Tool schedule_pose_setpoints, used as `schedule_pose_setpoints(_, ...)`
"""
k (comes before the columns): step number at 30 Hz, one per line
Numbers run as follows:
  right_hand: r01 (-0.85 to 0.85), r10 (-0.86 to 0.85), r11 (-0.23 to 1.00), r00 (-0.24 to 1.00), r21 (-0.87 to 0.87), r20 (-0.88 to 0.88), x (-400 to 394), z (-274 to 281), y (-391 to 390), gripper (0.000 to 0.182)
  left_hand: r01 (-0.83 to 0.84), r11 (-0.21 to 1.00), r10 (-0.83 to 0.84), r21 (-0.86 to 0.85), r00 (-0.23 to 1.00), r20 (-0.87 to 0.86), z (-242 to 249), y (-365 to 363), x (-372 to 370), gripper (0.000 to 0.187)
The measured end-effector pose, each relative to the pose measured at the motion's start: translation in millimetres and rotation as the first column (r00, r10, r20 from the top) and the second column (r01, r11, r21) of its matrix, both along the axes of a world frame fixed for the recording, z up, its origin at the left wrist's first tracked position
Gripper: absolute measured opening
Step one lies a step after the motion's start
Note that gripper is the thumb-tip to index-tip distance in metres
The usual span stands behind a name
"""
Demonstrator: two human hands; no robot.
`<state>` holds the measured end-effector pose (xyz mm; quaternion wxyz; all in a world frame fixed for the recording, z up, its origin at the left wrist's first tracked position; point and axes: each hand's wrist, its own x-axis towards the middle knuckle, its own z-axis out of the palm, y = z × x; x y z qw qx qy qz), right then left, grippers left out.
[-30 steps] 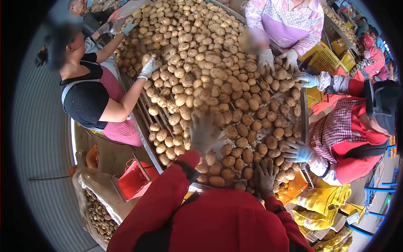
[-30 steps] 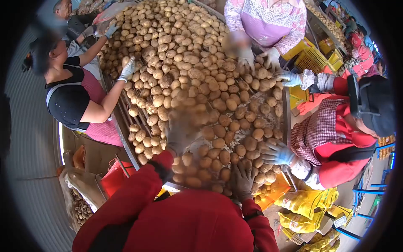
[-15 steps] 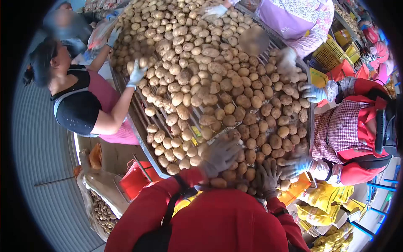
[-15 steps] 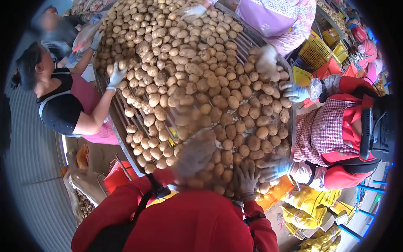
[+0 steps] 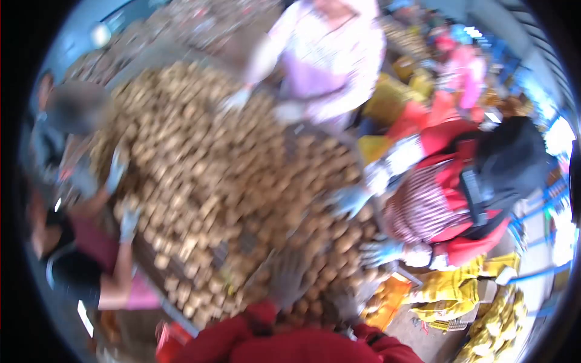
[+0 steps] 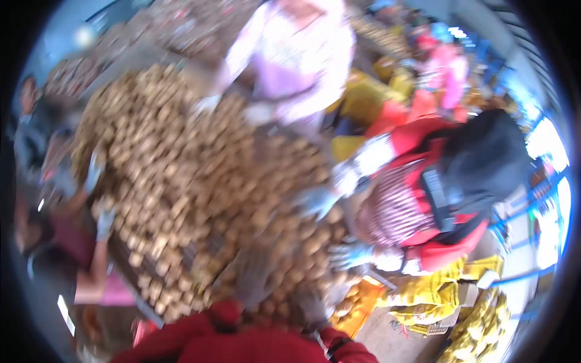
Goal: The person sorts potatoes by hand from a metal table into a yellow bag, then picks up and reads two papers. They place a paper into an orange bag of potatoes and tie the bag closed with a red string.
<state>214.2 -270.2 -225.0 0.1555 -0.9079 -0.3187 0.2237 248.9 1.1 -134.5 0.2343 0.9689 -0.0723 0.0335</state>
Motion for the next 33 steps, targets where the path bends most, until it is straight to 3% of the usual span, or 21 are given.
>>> schedule_pose_setpoints(1, -0.055, 0.02, 0.992, 0.956, 0.114, 0.292, 5.9, -3.5, 7.3, 0.04, 0.074, 0.995, -0.074, 0.059, 0.997, -0.016, -18.4, 4.3, 5.6, 0.074)
schedule_pose_setpoints(2, -0.065, 0.074, 0.997, 0.94, -0.037, 0.334, 8.5, -10.2, 5.9, 0.048, 0.217, 0.973, -0.207, -0.077, 0.97, 0.125, -18.0, 17.4, 22.8, 0.068)
schedule_pose_setpoints(3, -0.094, 0.08, 0.995, 0.882, 0.009, 0.465, -0.9, -14.2, -4.3, 0.056, 0.166, 0.983, -0.157, -0.082, 0.982, 0.102, -21.6, 35.8, 39.6, 0.065)
schedule_pose_setpoints(5, -0.061, 0.047, 0.998, 0.912, 0.021, 0.408, -7.7, -30.1, -10.4, 0.064, 0.006, 0.998, -0.007, -0.068, 1.0, -0.011, -36.3, 80.5, 58.9, 0.059)
schedule_pose_setpoints(7, -0.068, 0.04, 0.996, 0.91, 0.053, 0.413, -6.3, -45.1, -9.0, 0.063, -0.275, 0.927, 0.265, 0.256, 0.961, 0.076, -53.6, 102.9, 68.7, 0.058)
schedule_pose_setpoints(11, -0.075, 0.042, 0.996, 0.872, 0.049, 0.487, -7.4, -54.0, -13.0, 0.057, -0.103, 0.873, 0.14, 0.476, 0.989, -0.042, -60.8, 117.9, 79.3, 0.061)
schedule_pose_setpoints(14, -0.056, 0.025, 0.997, 0.894, 0.056, 0.447, -4.6, -52.1, -12.2, 0.058, 0.043, 0.917, 0.105, 0.396, 0.933, -0.345, -66.3, 144.9, 109.3, 0.062)
schedule_pose_setpoints(16, -0.059, 0.031, 0.997, 0.904, 0.052, 0.426, 1.8, -49.3, -10.8, 0.058, -0.011, 0.962, 0.127, 0.273, 0.904, -0.408, 55.0, 122.2, 124.6, 0.066)
schedule_pose_setpoints(18, -0.07, 0.045, 0.996, 0.913, 0.047, 0.404, 9.2, -42.1, -11.9, 0.059, -0.165, 0.979, 0.199, 0.12, 0.896, -0.396, 120.4, 111.1, 136.5, 0.066)
schedule_pose_setpoints(20, -0.074, 0.052, 0.996, 0.924, 0.044, 0.379, 11.9, -38.1, -10.3, 0.06, -0.243, 0.958, 0.275, 0.15, 0.927, -0.256, 85.3, 143.2, 174.2, 0.066)
schedule_pose_setpoints(22, -0.085, 0.064, 0.996, 0.931, 0.042, 0.359, 12.5, -37.7, -7.8, 0.06, -0.291, 0.94, 0.335, 0.176, 0.88, -0.337, 37.7, 168.1, 209.3, 0.067)
schedule_pose_setpoints(25, -0.097, 0.077, 0.994, 0.938, 0.041, 0.337, 15.0, -30.7, -13.5, 0.061, -0.11, 0.939, 0.243, 0.325, 0.882, -0.403, -26.6, 206.5, 246.7, 0.067)
schedule_pose_setpoints(26, -0.096, 0.077, 0.994, 0.942, 0.043, 0.327, 14.0, -28.8, -15.1, 0.061, 0.008, 0.921, 0.172, 0.389, 0.888, -0.426, -16.9, 193.0, 254.0, 0.067)
schedule_pose_setpoints(27, -0.09, 0.07, 0.995, 0.947, 0.05, 0.315, 13.2, -27.1, -17.0, 0.062, -0.072, 0.903, 0.235, 0.424, 0.908, -0.346, -8.5, 183.0, 242.1, 0.064)
schedule_pose_setpoints(30, -0.078, 0.056, 0.995, 0.957, 0.065, 0.286, 8.4, -24.3, -16.5, 0.063, 0.096, 0.908, 0.155, 0.407, 0.827, -0.54, -8.0, 176.4, 238.3, 0.063)
schedule_pose_setpoints(33, -0.082, 0.061, 0.994, 0.964, 0.071, 0.258, 1.5, -19.8, -16.6, 0.064, -0.017, 0.935, 0.199, 0.354, 0.853, -0.483, 50.0, 142.2, 176.0, 0.054)
